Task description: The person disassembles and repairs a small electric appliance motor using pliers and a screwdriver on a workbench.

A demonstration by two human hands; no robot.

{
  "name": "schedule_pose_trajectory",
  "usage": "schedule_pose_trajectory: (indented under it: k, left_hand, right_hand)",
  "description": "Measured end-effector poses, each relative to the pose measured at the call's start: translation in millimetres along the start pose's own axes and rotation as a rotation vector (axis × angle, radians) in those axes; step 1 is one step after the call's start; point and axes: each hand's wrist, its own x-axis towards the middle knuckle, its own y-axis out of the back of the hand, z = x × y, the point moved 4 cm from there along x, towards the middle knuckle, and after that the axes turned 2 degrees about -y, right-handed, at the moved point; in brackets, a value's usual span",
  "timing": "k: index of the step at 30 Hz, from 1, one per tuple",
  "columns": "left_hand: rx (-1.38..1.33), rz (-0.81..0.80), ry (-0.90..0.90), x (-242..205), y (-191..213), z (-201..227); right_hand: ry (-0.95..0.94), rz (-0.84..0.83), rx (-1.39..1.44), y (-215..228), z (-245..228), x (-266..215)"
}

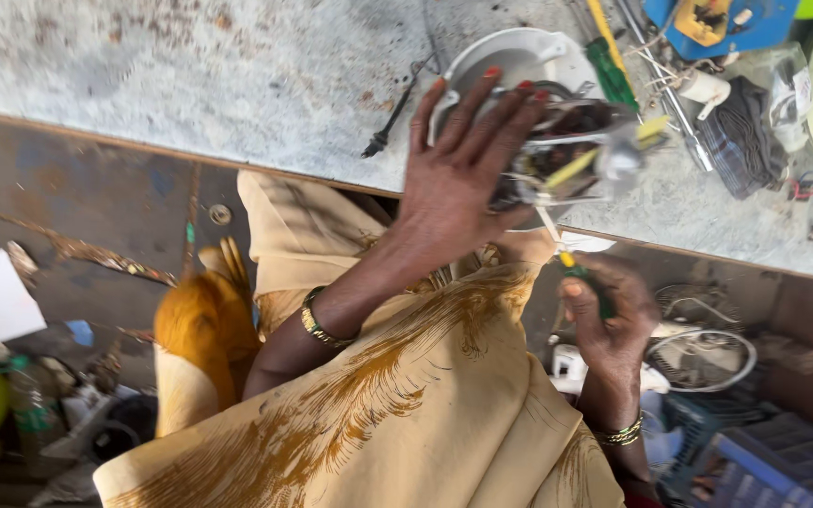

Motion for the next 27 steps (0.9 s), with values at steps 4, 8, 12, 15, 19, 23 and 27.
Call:
schedule_pose_trajectory:
  k: [4,8,12,15,19,23,27]
  left_hand:
    - [-0.054,0.128,0.093,-2.2,-16.8,16.9]
    - [-0.029,0.182,0.077,4.4,-12.4,35.7]
    - [-0.059,0.166,0.065,17.7,-9.9,44.5]
    - [-0.04,0.157,0.061,23.9,-9.5,44.3]
    - [-0.064,0.204,0.067,29.8,-12.2,42.2]
    - [-0.082,0.216,0.048,27.7,-17.0,40.3]
    - [-0.102,0.167,0.053,24.5,-15.3,41.1]
  right_hand:
    - [0.02,0.118,0.106,4.3,0.5,-1.4]
    - [0.033,0.18,0.299,-2.7,6.1,-8.3]
    - [0.096,0.229,0.407,-11.9,16.5,-9.3]
    - [0.13,0.276,0.393,-19.2,20.3,-5.6]
    - [0.169,0.35,0.354,-30.6,18.6,2.7]
    - [0.187,0.306,0.059,-35.0,5.1,10.9]
    - [-0.096,0.041,1.132,-27.2,9.3,33.4]
